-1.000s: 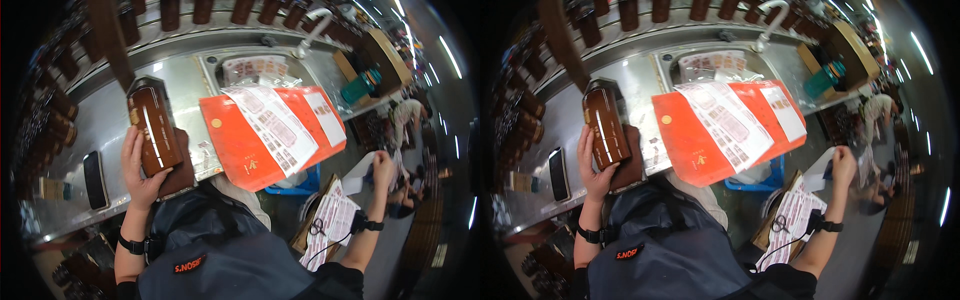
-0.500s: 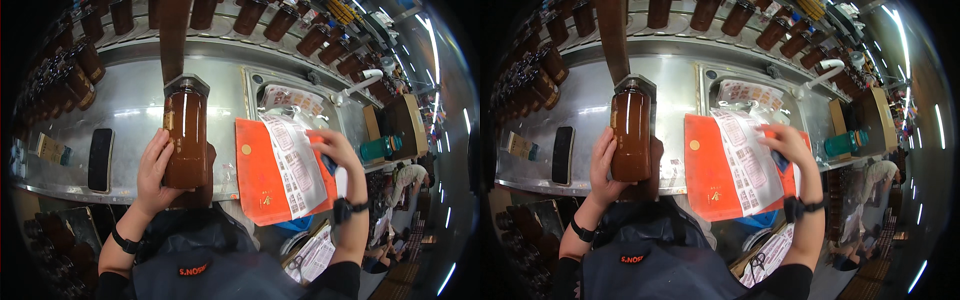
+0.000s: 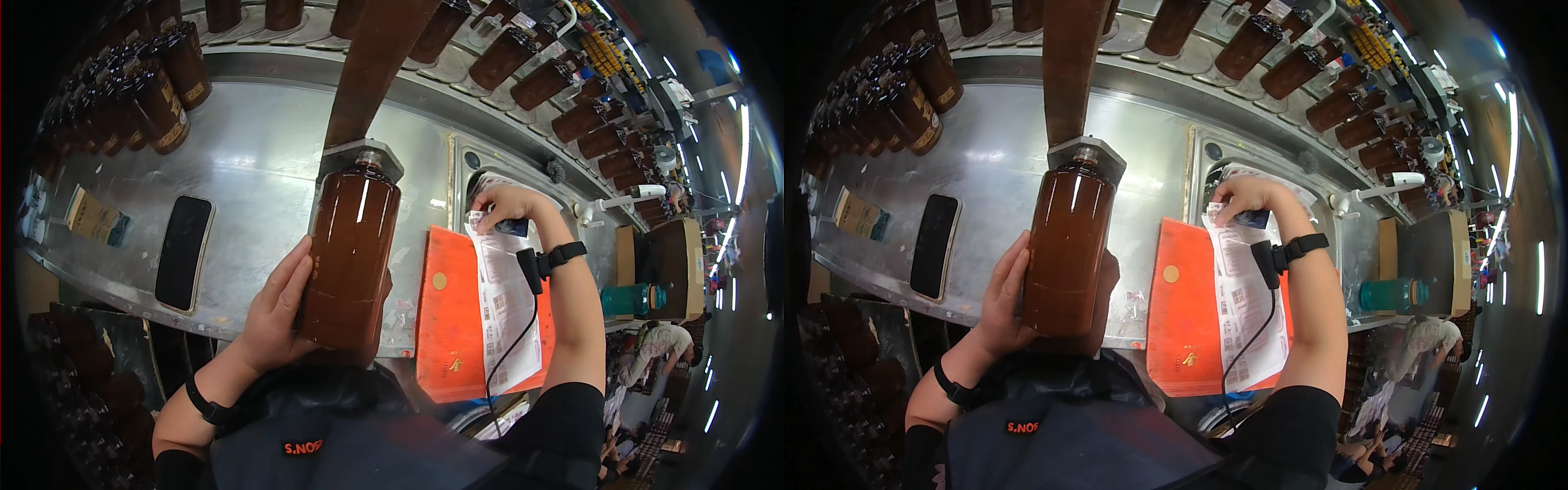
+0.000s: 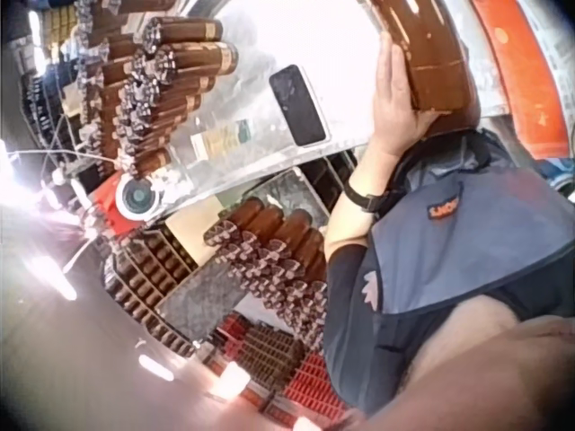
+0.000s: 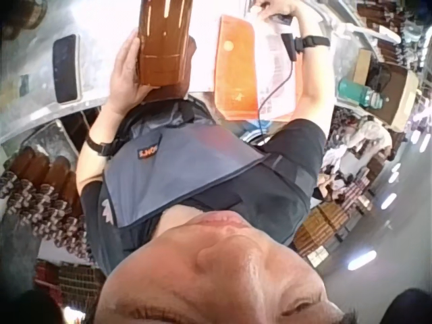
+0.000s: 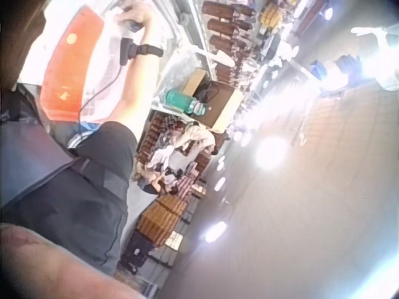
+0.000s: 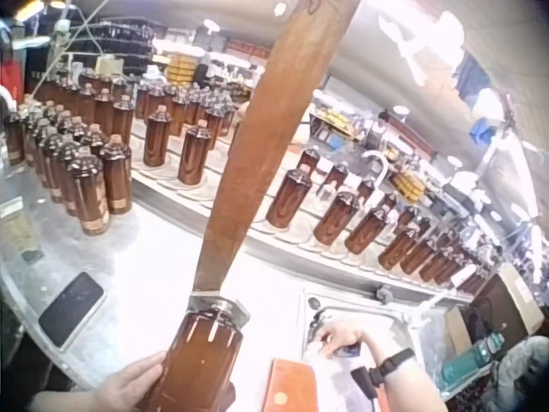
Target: Labeling brown glass liquor bottles on a production line and cleaning them with a cloth.
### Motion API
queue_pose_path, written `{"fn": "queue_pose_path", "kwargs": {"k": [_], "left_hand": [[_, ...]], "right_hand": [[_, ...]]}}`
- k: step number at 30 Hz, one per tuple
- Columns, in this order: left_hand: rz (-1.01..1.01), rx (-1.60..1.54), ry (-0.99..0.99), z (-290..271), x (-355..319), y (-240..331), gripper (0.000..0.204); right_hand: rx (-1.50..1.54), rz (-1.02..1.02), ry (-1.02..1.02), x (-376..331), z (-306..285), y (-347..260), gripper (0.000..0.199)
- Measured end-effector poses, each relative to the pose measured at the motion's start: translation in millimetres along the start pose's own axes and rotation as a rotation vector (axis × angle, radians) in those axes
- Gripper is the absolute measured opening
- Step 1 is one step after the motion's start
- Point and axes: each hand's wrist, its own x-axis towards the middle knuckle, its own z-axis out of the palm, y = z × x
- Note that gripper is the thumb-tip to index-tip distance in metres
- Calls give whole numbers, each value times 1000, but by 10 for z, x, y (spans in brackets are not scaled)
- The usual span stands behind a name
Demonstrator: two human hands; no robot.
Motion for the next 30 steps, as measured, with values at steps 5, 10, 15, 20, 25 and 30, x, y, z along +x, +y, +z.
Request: {"fn": "queue_pose_path", "kwargs": {"k": [5, 10, 15, 20, 25, 30], "left_hand": [[0, -45, -4, -33, 43, 37, 92], [7, 180, 1, -98, 176, 297, 86], [-32, 168, -58, -39, 269, 348, 92], [-192, -105, -103, -86, 135, 160, 102], [-231, -164, -214, -136, 110, 73, 114], [-311, -499, -171, -285, 336, 127, 122]], "right_hand": [[91, -136, 314, -125, 107, -53, 25], [-243, -160, 767, -519, 229, -485, 15], [-470, -403, 958, -1194, 403, -1360, 11], [-135, -664, 723, -1655, 499, -2137, 13], [161, -681, 567, -1341, 486, -2486, 11], [259, -509, 635, -938, 537, -2570, 13]]}}
